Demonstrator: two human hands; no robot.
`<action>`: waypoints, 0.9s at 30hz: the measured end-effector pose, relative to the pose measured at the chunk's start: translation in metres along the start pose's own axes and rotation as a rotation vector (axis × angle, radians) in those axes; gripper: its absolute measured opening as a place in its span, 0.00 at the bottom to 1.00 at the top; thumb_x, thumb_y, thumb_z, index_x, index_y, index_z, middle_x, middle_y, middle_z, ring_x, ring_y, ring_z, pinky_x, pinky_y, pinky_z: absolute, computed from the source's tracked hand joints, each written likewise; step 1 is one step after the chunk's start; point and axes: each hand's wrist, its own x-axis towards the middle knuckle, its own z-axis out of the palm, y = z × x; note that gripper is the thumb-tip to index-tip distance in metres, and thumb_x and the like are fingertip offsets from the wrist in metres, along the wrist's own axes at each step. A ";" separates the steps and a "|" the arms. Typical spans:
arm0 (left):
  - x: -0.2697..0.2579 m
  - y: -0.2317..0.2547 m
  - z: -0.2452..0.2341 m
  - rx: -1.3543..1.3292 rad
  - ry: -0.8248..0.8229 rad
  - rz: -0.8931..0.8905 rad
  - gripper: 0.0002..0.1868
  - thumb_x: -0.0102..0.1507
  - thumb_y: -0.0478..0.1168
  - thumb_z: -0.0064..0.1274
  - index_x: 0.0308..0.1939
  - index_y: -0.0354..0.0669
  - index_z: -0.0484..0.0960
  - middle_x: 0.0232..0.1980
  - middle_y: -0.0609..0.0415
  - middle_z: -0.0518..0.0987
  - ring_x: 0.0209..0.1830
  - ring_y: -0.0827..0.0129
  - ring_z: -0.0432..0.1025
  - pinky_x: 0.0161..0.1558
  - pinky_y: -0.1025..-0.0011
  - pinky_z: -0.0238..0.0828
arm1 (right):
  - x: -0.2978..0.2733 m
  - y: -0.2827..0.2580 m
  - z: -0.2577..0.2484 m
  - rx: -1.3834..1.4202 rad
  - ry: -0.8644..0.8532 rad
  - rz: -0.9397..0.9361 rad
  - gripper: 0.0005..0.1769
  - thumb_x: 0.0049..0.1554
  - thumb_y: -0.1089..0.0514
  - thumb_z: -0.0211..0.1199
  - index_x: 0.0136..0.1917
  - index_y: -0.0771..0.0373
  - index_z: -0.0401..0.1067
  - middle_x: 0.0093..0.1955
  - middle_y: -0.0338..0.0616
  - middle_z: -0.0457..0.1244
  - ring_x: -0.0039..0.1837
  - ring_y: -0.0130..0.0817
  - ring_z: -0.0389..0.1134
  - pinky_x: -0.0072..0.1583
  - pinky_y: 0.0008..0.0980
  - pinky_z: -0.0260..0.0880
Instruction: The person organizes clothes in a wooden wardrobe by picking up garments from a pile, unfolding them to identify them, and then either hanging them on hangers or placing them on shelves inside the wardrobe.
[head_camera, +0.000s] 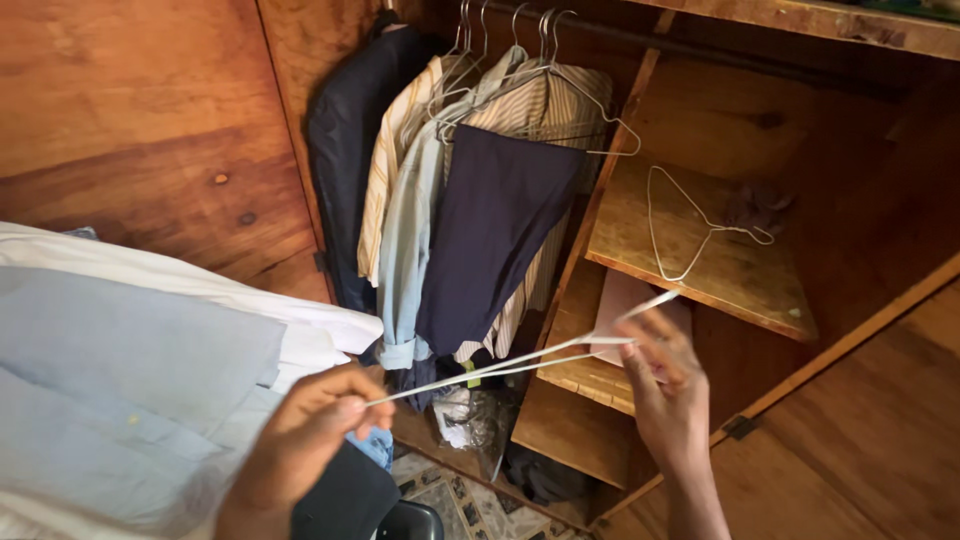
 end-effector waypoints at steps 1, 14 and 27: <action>0.001 0.002 0.013 0.089 0.033 0.032 0.21 0.69 0.50 0.47 0.44 0.34 0.83 0.38 0.53 0.79 0.39 0.72 0.71 0.42 0.74 0.68 | 0.002 -0.005 0.000 0.053 0.024 0.070 0.14 0.62 0.58 0.61 0.60 0.61 0.75 0.62 0.50 0.65 0.63 0.39 0.67 0.58 0.39 0.74; 0.053 -0.004 0.127 0.704 0.140 0.478 0.09 0.69 0.36 0.42 0.44 0.36 0.77 0.37 0.53 0.72 0.38 0.68 0.66 0.41 0.65 0.65 | -0.031 -0.025 0.033 0.712 -0.230 0.621 0.18 0.64 0.57 0.50 0.61 0.68 0.72 0.51 0.55 0.71 0.49 0.43 0.73 0.52 0.43 0.77; 0.066 -0.045 0.129 0.748 -0.033 0.404 0.55 0.68 0.77 0.29 0.71 0.24 0.64 0.74 0.30 0.62 0.77 0.40 0.61 0.69 0.56 0.68 | -0.058 -0.061 0.072 0.751 -0.078 0.595 0.30 0.63 0.58 0.51 0.78 0.56 0.57 0.57 0.48 0.68 0.51 0.34 0.71 0.49 0.32 0.73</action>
